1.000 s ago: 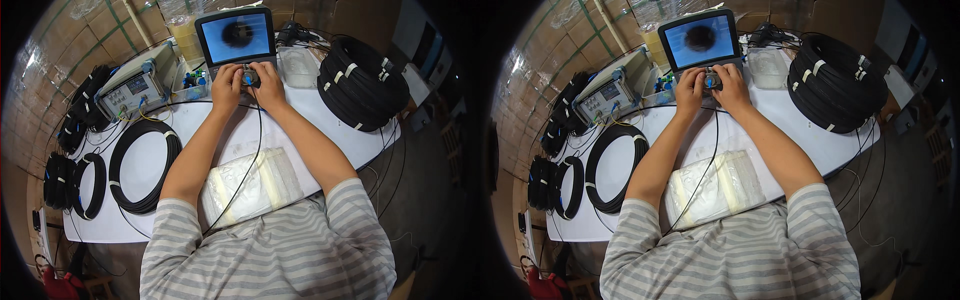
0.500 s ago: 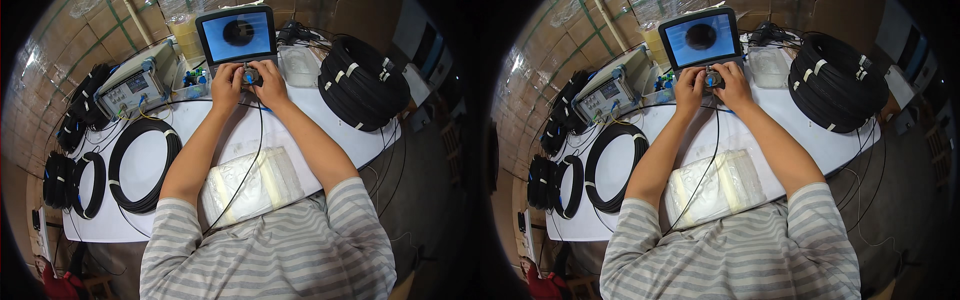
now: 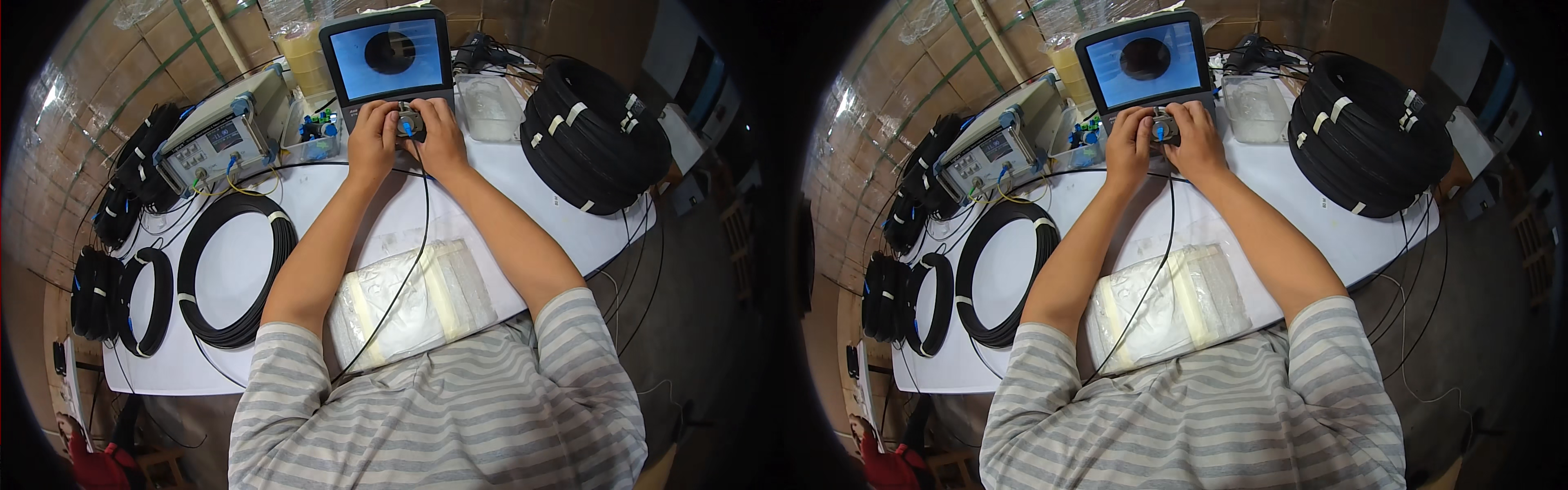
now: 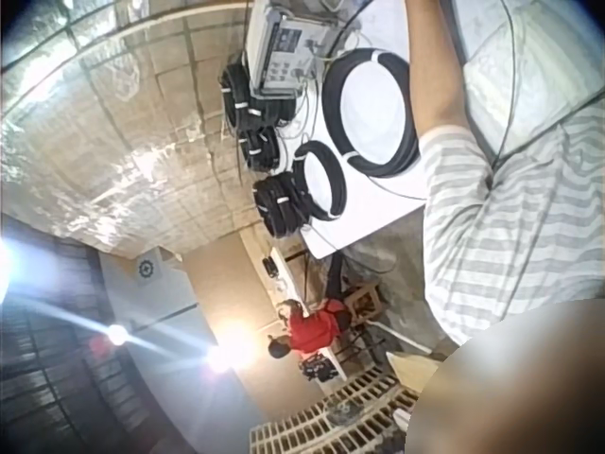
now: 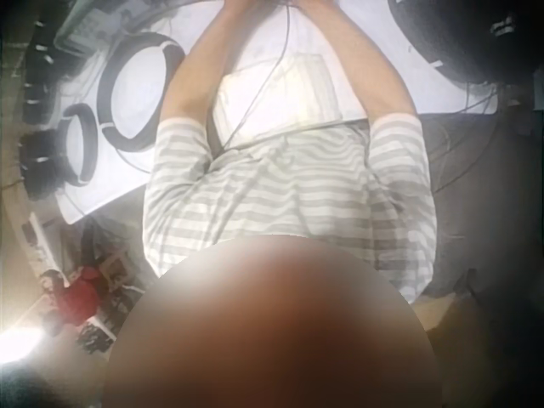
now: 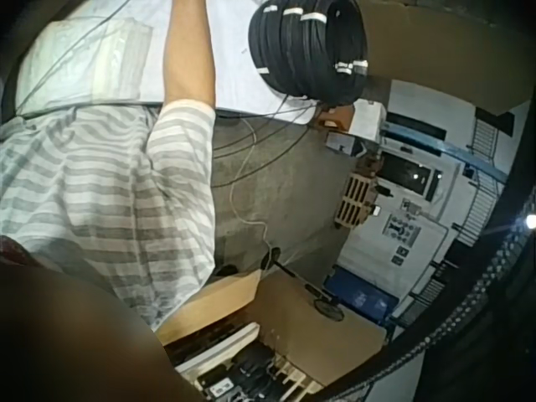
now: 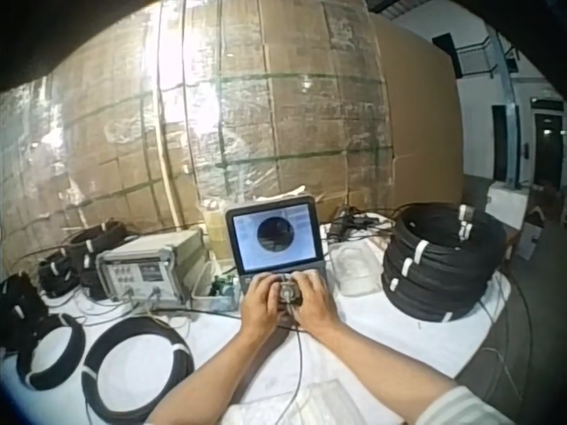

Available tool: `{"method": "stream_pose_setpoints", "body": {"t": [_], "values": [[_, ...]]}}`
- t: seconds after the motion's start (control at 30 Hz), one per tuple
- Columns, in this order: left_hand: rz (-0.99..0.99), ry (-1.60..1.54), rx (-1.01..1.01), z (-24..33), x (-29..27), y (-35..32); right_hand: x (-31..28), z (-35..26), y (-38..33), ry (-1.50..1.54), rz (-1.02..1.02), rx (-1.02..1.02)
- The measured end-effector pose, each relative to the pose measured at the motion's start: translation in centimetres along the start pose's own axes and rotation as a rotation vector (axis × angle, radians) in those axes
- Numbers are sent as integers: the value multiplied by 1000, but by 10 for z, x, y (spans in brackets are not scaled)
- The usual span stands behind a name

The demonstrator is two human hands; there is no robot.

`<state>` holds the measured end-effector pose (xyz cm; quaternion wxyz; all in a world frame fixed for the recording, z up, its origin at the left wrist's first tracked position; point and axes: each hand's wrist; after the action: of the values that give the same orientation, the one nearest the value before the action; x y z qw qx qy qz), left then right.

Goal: Inspecting the end of a fiber optic cable using a digital microscope and cleaning it using a specialized cleaning pen.

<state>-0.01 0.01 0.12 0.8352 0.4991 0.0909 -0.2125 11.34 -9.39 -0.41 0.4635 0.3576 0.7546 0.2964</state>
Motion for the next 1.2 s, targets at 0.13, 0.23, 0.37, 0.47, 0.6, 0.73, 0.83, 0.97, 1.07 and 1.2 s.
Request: {"method": "stream_pose_setpoints", "body": {"t": [0.13, 0.23, 0.37, 0.47, 0.6, 0.73, 0.83, 0.97, 1.07, 1.2], "values": [[-8, -18, -17, -1, -1, 0, 1, 3, 0, 35, -8, -5], [-4, -2, -8, 1, -2, 0, 0, 4, 0, 48, -23, 8], [-7, -25, -27, 2, -3, 1, -2, 4, 0, 44, -30, 18], [-8, -49, -31, 3, -2, 1, -2, 5, 0, 48, -21, 16], [-9, -60, -41, 2, -2, 1, -3, 5, 1, 50, -32, 19], [10, -49, -11, 2, -1, 1, -12, 5, 0, 79, -26, -80], [12, -76, -23, -1, -1, 0, -23, -2, 2, 101, 15, -178], [17, -107, -23, -5, -1, -1, -35, -9, 4, 53, 11, -274], [29, -46, 20, -4, -1, 0, -37, -7, 3, 63, 39, -325], [21, -36, 0, -2, 0, -1, -43, -23, 8, 93, 52, -364]]}}
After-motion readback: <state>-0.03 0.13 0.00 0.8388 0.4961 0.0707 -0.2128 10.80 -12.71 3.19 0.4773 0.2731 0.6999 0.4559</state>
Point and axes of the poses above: each hand's wrist, its own y-axis towards the middle knuckle, its own x-axis out of the palm, z = x × y, and after that the axes turned 5 degrees about -z, right-handed
